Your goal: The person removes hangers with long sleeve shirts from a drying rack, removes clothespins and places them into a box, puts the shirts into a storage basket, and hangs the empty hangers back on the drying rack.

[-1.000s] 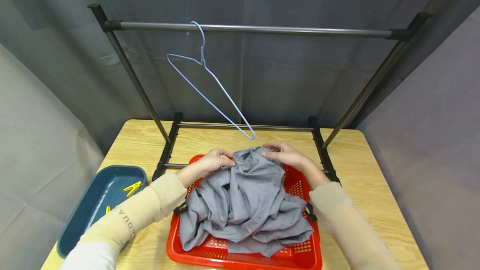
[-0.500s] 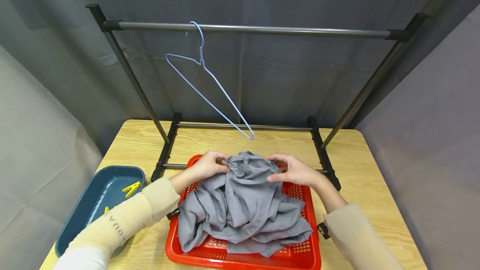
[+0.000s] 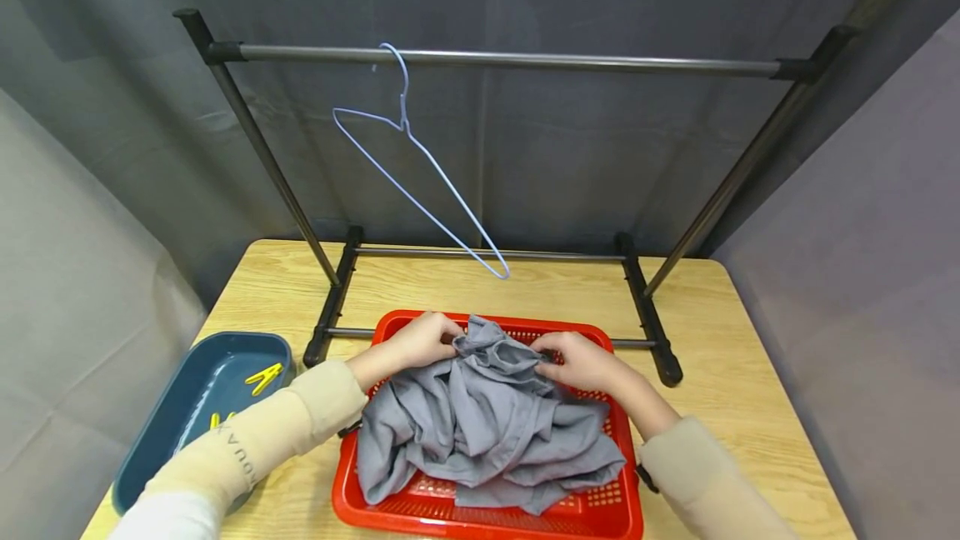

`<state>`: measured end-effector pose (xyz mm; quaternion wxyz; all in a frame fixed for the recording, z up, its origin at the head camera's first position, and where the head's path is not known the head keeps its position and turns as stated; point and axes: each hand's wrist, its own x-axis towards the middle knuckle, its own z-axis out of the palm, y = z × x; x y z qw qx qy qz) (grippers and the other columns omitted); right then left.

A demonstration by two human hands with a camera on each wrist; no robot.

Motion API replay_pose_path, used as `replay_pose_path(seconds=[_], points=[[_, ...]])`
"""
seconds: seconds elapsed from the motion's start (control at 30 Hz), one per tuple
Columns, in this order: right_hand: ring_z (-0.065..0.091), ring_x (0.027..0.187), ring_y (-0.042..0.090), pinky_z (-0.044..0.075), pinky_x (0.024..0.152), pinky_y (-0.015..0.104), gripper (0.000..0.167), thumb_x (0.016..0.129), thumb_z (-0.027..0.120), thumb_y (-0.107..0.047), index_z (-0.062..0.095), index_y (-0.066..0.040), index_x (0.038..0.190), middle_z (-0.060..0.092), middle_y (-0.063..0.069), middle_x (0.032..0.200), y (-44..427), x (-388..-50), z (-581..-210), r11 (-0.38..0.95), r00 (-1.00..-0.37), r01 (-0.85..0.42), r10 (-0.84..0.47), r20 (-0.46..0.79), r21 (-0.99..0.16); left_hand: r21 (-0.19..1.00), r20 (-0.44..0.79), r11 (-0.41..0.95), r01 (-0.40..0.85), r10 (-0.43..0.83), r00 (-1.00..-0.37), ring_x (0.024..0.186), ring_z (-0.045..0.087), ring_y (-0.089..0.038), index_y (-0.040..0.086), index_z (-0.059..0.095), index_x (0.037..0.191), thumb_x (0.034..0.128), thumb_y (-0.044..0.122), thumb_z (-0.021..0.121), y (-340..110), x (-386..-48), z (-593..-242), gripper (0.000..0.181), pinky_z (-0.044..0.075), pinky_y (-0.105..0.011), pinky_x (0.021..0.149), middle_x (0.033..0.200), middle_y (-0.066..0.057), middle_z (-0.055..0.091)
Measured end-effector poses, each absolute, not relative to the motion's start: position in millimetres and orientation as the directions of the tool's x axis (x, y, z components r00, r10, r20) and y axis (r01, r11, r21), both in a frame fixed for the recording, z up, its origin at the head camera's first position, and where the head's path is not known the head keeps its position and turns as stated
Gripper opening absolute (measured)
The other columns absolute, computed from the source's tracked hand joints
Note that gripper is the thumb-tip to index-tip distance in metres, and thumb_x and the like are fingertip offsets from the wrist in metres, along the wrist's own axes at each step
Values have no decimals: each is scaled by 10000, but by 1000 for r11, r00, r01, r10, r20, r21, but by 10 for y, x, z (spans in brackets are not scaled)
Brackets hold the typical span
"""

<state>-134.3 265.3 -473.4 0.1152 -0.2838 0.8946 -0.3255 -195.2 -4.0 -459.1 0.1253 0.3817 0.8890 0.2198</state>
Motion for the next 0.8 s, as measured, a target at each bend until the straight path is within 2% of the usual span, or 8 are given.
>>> replay_pose_path(seconds=[0.17,0.33,0.4,0.47,0.53,0.6,0.67,0.8], points=[[549,1079,302,422,899,467,288,898,557,-156,602,-14,1145,601,132,1135,2648,-1330,-4759,711,-809,-389,-568,-152,-587,369,-205,723,584,676,-708,640,491,-129,124,645,710,834,130,614,7,-1919,-4612,127,369,-277,575,720,-7,600],[438,1193,397,335,966,523,425,932,496,-202,482,49,1275,494,235,1264,2628,-1289,-4773,776,-809,-294,-513,-288,-557,312,-339,764,564,644,-686,812,591,-147,97,651,825,907,179,527,25,-1930,-4681,169,448,-298,722,922,-47,657],[421,1206,405,321,975,526,452,937,489,-215,454,60,1293,476,246,1278,2630,-1281,-4785,784,-813,-274,-498,-302,-557,307,-365,772,557,636,-680,867,599,-159,80,650,864,914,193,516,31,-1970,-4758,181,450,-306,777,941,-57,654],[418,1211,402,318,978,527,462,939,488,-217,439,63,1303,471,244,1286,2641,-1281,-4798,775,-817,-274,-500,-287,-569,315,-347,760,569,650,-676,868,597,-146,101,653,897,923,276,503,10,-2095,-5001,231,446,-299,769,932,-36,650],[422,1211,391,320,978,524,469,938,493,-227,436,56,1308,474,233,1290,2653,-1284,-4808,763,-824,-282,-503,-261,-581,311,-365,779,544,627,-689,950,591,-162,110,651,984,932,378,469,-5,-2246,-5292,328,434,-321,836,1010,-42,643],[422,1211,385,321,976,526,475,937,497,-243,437,47,1308,475,221,1293,2668,-1285,-4807,754,-832,-297,-506,-229,-587,300,-362,788,538,616,-699,1002,582,-172,115,644,1047,915,415,481,-21,-2289,-5345,367,429,-327,864,1062,-45,634],[418,1214,381,320,977,527,479,934,503,-256,441,36,1309,472,213,1297,2678,-1282,-4794,749,-841,-304,-501,-203,-589,304,-379,811,500,585,-717,1007,581,-203,77,635,1053,898,377,524,-25,-2225,-5140,355,427,-339,873,1064,-76,630],[411,1218,374,321,979,527,499,931,502,-301,442,14,1314,464,202,1305,2687,-1268,-4744,753,-866,-293,-470,-170,-589,386,-296,796,465,585,-755,819,575,-235,18,588,942,825,207,604,-38,-2044,-4582,222,444,-347,741,880,-100,613]])
